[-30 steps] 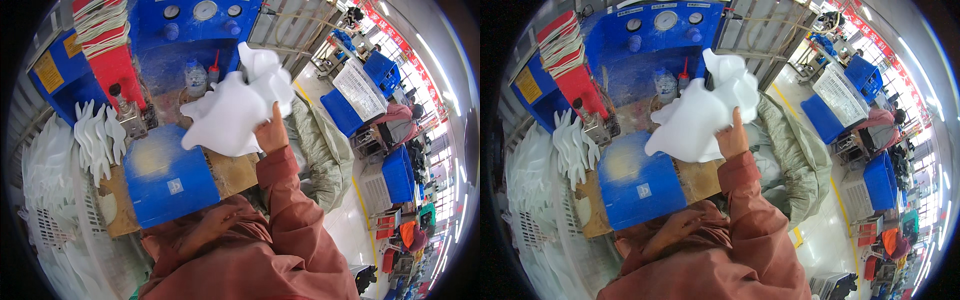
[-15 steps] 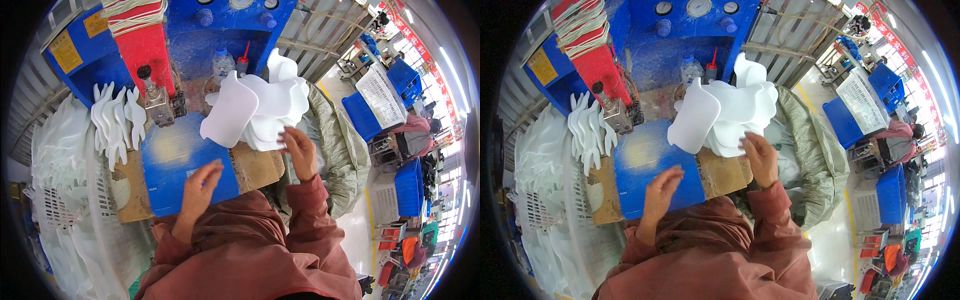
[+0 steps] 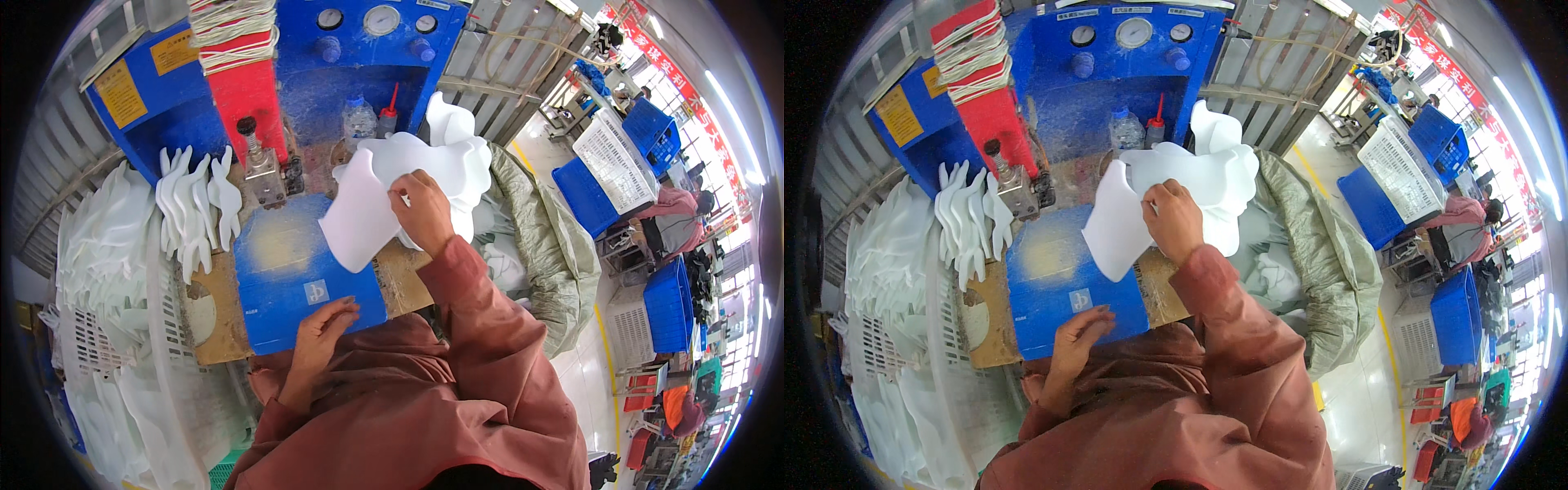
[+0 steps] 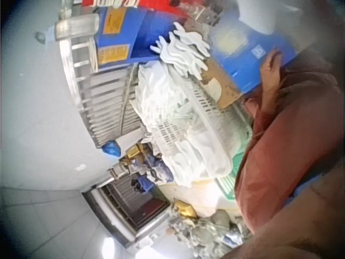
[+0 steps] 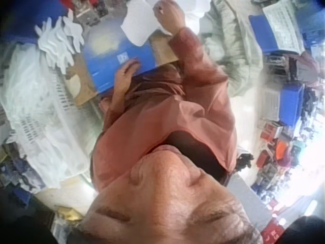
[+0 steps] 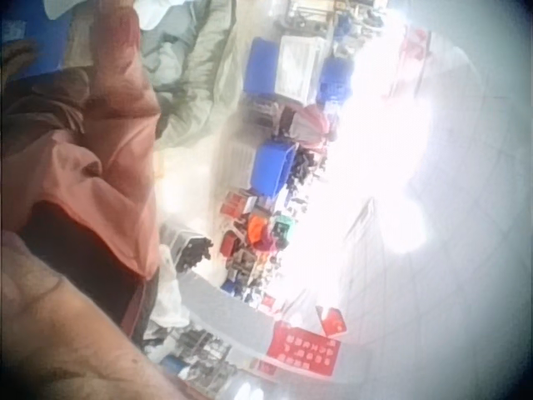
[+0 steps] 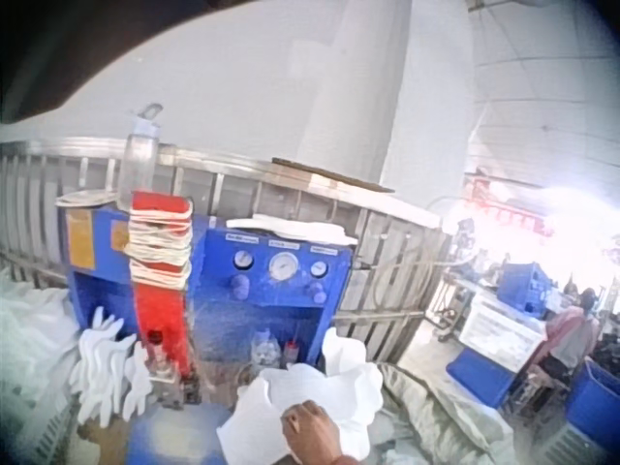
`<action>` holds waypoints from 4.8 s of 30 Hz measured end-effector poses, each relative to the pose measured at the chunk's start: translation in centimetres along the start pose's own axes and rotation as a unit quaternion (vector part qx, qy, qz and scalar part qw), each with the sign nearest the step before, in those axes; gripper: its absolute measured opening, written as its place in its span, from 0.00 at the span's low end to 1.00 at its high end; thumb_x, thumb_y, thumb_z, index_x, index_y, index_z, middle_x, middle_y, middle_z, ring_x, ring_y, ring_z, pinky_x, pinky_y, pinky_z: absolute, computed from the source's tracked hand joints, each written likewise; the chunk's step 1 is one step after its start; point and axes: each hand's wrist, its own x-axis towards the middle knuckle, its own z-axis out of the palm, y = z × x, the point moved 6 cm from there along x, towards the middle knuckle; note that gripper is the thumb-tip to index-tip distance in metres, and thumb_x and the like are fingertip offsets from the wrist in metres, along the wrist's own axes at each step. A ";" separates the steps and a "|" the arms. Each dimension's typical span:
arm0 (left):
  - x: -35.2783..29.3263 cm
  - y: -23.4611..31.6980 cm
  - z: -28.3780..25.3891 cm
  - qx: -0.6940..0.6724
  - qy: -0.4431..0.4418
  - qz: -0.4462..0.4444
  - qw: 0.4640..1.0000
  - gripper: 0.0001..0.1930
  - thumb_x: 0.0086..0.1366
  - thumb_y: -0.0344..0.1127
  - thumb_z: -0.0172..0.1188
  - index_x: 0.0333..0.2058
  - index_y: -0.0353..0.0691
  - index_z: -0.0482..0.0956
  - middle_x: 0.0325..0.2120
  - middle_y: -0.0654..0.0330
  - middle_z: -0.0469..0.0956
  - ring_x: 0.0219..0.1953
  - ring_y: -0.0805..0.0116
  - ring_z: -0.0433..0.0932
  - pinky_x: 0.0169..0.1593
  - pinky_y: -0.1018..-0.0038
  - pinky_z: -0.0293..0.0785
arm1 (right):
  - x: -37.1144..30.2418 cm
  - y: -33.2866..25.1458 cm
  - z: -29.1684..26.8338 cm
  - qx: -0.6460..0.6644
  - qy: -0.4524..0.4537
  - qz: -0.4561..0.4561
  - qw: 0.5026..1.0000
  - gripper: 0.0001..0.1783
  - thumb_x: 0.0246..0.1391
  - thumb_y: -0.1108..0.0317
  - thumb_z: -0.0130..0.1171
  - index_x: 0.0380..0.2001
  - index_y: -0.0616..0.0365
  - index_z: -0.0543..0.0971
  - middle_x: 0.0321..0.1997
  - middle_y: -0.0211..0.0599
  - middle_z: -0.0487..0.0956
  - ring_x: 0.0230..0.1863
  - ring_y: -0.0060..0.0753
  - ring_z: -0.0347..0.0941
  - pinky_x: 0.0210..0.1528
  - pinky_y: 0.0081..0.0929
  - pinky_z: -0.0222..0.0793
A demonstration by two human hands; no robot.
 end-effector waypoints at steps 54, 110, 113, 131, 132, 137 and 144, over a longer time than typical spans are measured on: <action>-8.1 0.2 -10.6 -0.353 0.137 0.063 0.923 0.30 0.79 0.51 0.49 0.68 0.33 0.67 0.59 0.51 0.78 0.62 0.58 0.77 0.62 0.60 0.77 | -17.7 -4.7 8.1 0.636 -0.146 0.234 0.721 0.17 0.70 0.75 0.58 0.59 0.64 0.76 0.49 0.31 0.84 0.48 0.21 0.79 0.52 0.23 0.75; 1.1 12.4 -15.7 0.032 0.179 0.011 0.983 0.17 0.73 0.28 0.57 0.59 0.36 0.77 0.44 0.64 0.83 0.44 0.78 0.81 0.46 0.76 0.79 | -4.1 -5.9 12.3 0.650 -0.114 0.204 0.723 0.21 0.69 0.70 0.61 0.62 0.64 0.77 0.49 0.31 0.84 0.45 0.18 0.79 0.49 0.20 0.76; 2.3 12.5 -15.0 0.021 0.167 0.015 0.986 0.17 0.73 0.28 0.57 0.59 0.37 0.77 0.43 0.65 0.83 0.43 0.79 0.80 0.45 0.77 0.78 | -3.9 -5.0 11.7 0.642 -0.096 0.206 0.733 0.21 0.69 0.69 0.61 0.62 0.64 0.78 0.49 0.31 0.84 0.46 0.18 0.78 0.49 0.20 0.75; 4.0 12.2 -17.8 -0.042 0.192 0.042 0.980 0.20 0.72 0.30 0.63 0.61 0.35 0.77 0.42 0.62 0.85 0.40 0.77 0.84 0.44 0.77 0.82 | -1.4 -6.1 12.4 0.650 -0.091 0.197 0.728 0.19 0.69 0.68 0.61 0.59 0.66 0.79 0.48 0.31 0.84 0.45 0.19 0.78 0.49 0.19 0.75; 4.0 12.0 -17.5 -0.051 0.190 0.039 0.980 0.20 0.72 0.29 0.63 0.61 0.35 0.77 0.42 0.62 0.85 0.40 0.77 0.84 0.44 0.77 0.83 | -1.6 -6.1 12.0 0.656 -0.087 0.189 0.726 0.19 0.69 0.68 0.61 0.59 0.66 0.79 0.48 0.31 0.84 0.45 0.19 0.78 0.49 0.19 0.75; 4.7 11.0 -15.4 -0.070 0.172 0.027 0.982 0.17 0.71 0.29 0.63 0.57 0.35 0.78 0.35 0.68 0.81 0.34 0.81 0.79 0.38 0.81 0.78 | -2.2 -5.1 9.4 0.630 -0.060 0.203 0.747 0.19 0.69 0.68 0.61 0.58 0.67 0.79 0.47 0.33 0.84 0.44 0.19 0.79 0.47 0.19 0.75; 6.2 10.7 -13.5 -0.017 0.123 0.013 0.992 0.17 0.72 0.28 0.62 0.58 0.37 0.78 0.40 0.63 0.84 0.38 0.78 0.83 0.42 0.78 0.83 | -2.8 -3.5 6.9 0.601 -0.032 0.205 0.772 0.19 0.69 0.69 0.60 0.59 0.68 0.78 0.49 0.33 0.84 0.45 0.20 0.78 0.47 0.18 0.75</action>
